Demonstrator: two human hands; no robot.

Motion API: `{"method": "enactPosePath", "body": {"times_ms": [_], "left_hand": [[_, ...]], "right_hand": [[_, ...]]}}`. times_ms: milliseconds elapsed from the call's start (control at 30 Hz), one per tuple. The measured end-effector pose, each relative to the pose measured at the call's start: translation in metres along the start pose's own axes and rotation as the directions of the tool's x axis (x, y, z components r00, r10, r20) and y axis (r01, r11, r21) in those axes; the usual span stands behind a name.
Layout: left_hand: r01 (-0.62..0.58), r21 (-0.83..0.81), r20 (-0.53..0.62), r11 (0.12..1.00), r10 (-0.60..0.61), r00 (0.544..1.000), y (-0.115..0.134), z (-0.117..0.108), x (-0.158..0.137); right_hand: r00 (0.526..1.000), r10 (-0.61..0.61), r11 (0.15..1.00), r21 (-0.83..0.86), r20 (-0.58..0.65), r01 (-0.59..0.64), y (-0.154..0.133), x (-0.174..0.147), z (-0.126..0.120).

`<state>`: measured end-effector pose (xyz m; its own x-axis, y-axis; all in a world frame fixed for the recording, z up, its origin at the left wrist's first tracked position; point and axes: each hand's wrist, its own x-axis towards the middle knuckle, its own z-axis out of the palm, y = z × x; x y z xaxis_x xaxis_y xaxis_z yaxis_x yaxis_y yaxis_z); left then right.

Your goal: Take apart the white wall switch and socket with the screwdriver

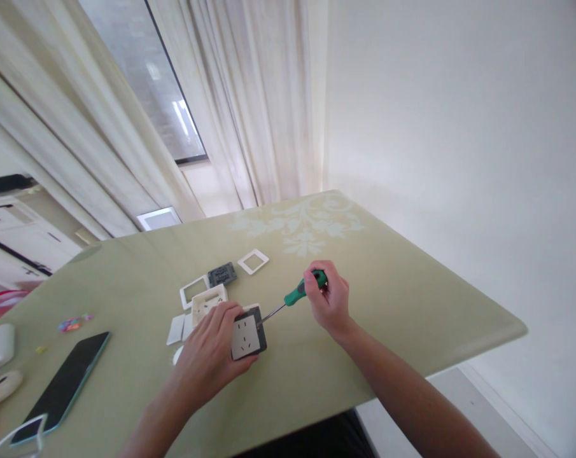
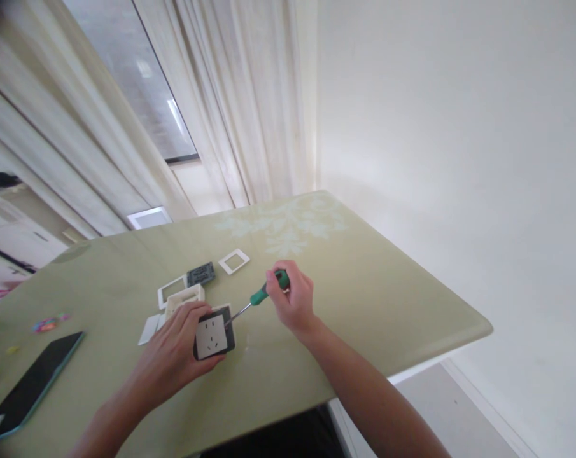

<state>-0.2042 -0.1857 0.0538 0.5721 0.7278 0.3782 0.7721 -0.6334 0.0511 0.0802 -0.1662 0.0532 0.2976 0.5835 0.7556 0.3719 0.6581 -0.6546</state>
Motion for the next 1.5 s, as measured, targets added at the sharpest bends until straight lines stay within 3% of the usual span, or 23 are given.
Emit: {"method": "enactPosePath", "body": {"times_ms": [200, 433, 667, 800, 933, 1000, 1067, 1167, 1267, 1300, 1333, 1433, 1500], "left_hand": [[0.116, -0.039, 0.010, 0.993, -0.116, 0.993, -0.002, 0.004, -0.004], [0.113, -0.067, 0.001, 0.991, -0.113, 0.994, -0.003, 0.011, -0.001], [0.147, -0.107, 0.028, 0.983, -0.145, 0.989, -0.004, 0.012, 0.007], [0.162, -0.169, 0.057, 0.972, -0.154, 0.986, -0.006, 0.019, 0.018], [0.188, -0.233, 0.112, 0.954, -0.166, 0.980, -0.010, 0.025, 0.035], [0.210, -0.272, 0.168, 0.939, -0.168, 0.971, -0.012, 0.026, 0.042], [0.223, -0.333, 0.239, 0.916, -0.147, 0.960, -0.013, 0.027, 0.045], [0.237, -0.413, 0.315, 0.879, -0.106, 0.943, -0.014, 0.029, 0.040], [0.245, -0.437, 0.302, 0.866, -0.115, 0.946, -0.012, 0.031, 0.029], [0.242, -0.445, 0.287, 0.863, -0.118, 0.951, -0.012, 0.031, 0.026], [0.236, -0.454, 0.272, 0.859, -0.119, 0.955, -0.011, 0.032, 0.023], [0.223, -0.475, 0.240, 0.851, -0.119, 0.963, -0.011, 0.035, 0.016], [0.210, -0.483, 0.215, 0.850, -0.118, 0.969, -0.010, 0.038, 0.014]], "right_hand": [[0.999, -0.045, 0.999, 0.008, -0.031, 0.045, 0.003, -0.004, -0.002], [0.995, -0.098, 0.995, -0.030, -0.013, 0.098, 0.006, -0.003, -0.001], [0.970, -0.244, 0.968, -0.064, -0.008, 0.243, 0.008, 0.000, -0.006], [0.931, -0.363, 0.928, -0.071, 0.047, 0.365, 0.006, 0.006, -0.009], [0.837, -0.492, 0.857, -0.037, 0.240, 0.514, -0.006, 0.028, -0.009], [0.789, -0.460, 0.843, -0.080, 0.409, 0.532, -0.019, 0.045, -0.005], [0.726, -0.316, 0.809, -0.227, 0.610, 0.542, -0.034, 0.063, 0.004], [0.652, -0.055, 0.795, -0.362, 0.756, 0.487, -0.058, 0.085, 0.021], [0.489, -0.022, 0.891, -0.204, 0.872, 0.404, -0.079, 0.095, 0.033], [0.455, -0.035, 0.907, -0.163, 0.890, 0.388, -0.084, 0.096, 0.035], [0.439, -0.033, 0.910, -0.155, 0.898, 0.384, -0.087, 0.096, 0.036], [0.499, 0.061, 0.867, -0.293, 0.865, 0.402, -0.093, 0.094, 0.035], [0.502, 0.057, 0.864, -0.295, 0.863, 0.408, -0.093, 0.093, 0.033]]}}
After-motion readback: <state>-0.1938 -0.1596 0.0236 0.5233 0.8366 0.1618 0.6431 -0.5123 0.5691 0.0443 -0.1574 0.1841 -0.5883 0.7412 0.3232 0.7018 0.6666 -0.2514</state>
